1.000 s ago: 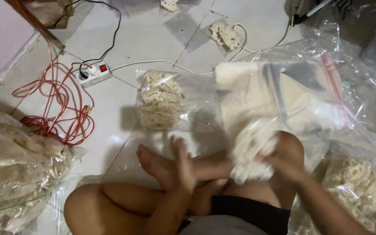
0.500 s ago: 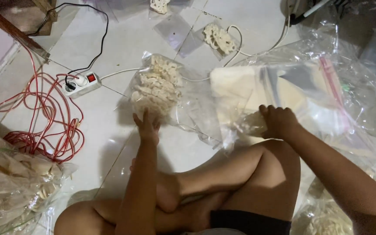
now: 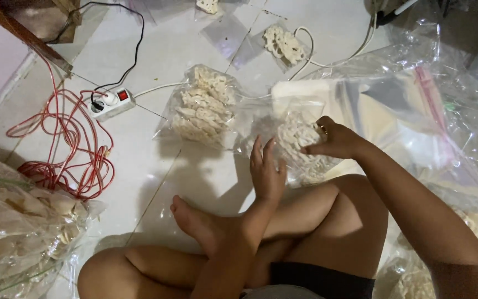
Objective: Manually filling small plastic bags with dried crackers while sitting on the floor.
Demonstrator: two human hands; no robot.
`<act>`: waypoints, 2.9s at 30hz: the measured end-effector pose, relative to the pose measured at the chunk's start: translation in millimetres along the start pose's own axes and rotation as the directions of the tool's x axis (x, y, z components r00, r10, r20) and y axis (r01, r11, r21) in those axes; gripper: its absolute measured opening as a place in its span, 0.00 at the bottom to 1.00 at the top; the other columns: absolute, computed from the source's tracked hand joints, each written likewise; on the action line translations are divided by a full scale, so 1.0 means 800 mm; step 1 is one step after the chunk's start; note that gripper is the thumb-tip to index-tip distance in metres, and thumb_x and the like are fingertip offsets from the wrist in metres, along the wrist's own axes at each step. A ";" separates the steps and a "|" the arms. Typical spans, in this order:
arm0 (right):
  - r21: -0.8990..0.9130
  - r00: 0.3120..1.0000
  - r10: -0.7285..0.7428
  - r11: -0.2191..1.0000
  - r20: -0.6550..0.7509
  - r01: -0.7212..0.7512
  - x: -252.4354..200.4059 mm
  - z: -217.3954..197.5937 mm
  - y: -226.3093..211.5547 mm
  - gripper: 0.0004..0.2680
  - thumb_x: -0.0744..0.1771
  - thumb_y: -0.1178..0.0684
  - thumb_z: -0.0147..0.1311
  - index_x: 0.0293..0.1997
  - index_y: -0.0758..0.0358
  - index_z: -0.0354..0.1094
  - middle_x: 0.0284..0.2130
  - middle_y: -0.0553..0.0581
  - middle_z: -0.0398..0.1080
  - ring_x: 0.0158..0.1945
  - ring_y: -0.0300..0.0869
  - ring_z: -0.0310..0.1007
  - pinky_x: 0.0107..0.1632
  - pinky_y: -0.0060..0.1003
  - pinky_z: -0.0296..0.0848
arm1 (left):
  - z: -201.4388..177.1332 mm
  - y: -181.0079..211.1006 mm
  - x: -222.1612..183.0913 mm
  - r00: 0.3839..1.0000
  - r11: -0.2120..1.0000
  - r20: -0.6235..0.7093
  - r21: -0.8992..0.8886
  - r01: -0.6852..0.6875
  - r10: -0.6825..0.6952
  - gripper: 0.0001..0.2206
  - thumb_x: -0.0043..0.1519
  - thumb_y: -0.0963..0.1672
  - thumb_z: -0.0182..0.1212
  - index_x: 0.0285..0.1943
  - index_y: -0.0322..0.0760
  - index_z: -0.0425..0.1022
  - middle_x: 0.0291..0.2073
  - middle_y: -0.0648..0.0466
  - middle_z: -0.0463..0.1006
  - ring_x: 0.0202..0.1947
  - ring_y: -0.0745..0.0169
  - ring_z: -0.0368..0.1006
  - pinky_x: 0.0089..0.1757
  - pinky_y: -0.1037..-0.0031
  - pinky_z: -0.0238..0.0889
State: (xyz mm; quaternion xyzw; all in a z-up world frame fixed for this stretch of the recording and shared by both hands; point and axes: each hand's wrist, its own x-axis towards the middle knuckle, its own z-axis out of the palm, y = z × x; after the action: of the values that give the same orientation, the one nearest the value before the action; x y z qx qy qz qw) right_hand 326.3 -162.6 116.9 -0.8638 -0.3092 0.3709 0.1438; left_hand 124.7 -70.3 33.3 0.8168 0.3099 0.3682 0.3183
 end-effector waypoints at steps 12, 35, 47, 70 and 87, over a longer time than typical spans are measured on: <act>-0.152 0.965 -0.258 0.956 -0.044 0.249 0.029 0.102 -0.036 0.35 0.60 0.36 0.66 0.72 0.54 0.53 0.62 0.67 0.68 0.64 0.65 0.68 0.64 0.62 0.68 | -0.047 0.007 0.012 0.974 0.981 -0.125 -0.026 -0.191 0.187 0.06 0.66 0.38 0.56 0.50 0.35 0.72 0.54 0.44 0.74 0.57 0.41 0.73 0.53 0.53 0.68; 0.139 0.967 -0.249 0.957 -0.045 0.253 0.015 0.139 -0.058 0.37 0.60 0.41 0.71 0.77 0.32 0.48 0.67 0.57 0.62 0.66 0.56 0.66 0.67 0.50 0.66 | 0.031 -0.330 0.051 0.475 0.151 0.078 -0.892 0.426 -0.877 0.13 0.62 0.44 0.64 0.43 0.34 0.61 0.28 0.52 0.69 0.24 0.64 0.70 0.27 0.72 0.61; -0.040 0.891 -0.454 0.891 -0.005 0.453 0.023 0.159 -0.087 0.32 0.60 0.40 0.67 0.73 0.45 0.57 0.58 0.68 0.67 0.56 0.66 0.73 0.56 0.58 0.76 | -0.033 -0.168 0.032 0.487 -0.006 0.331 -0.831 0.556 -0.808 0.42 0.61 0.55 0.66 0.79 0.44 0.44 0.75 0.40 0.50 0.73 0.43 0.54 0.68 0.58 0.48; 0.172 0.905 -0.424 0.889 -0.047 0.425 0.034 0.203 -0.109 0.28 0.64 0.40 0.58 0.72 0.56 0.58 0.65 0.68 0.62 0.66 0.67 0.62 0.66 0.64 0.62 | -0.065 -0.135 0.025 0.508 0.111 0.266 -0.795 0.597 -0.819 0.49 0.61 0.45 0.71 0.82 0.68 0.31 0.76 0.32 0.18 0.78 0.31 0.21 0.69 0.40 0.25; 0.623 0.769 -0.431 0.453 -0.472 0.637 0.126 0.244 -0.104 0.12 0.66 0.63 0.63 0.55 0.65 0.74 0.35 0.57 0.76 0.42 0.41 0.76 0.49 0.34 0.75 | -0.083 -0.169 -0.010 0.644 0.134 0.325 -0.819 0.557 -0.692 0.53 0.57 0.39 0.72 0.82 0.67 0.32 0.75 0.25 0.23 0.77 0.31 0.34 0.67 0.47 0.41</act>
State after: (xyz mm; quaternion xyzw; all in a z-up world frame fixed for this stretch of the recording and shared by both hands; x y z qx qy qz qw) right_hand 202.2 -30.4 -32.8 -0.6167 -0.3623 0.2889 0.6364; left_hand 30.8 24.4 -36.2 0.2972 0.4062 0.3556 0.7875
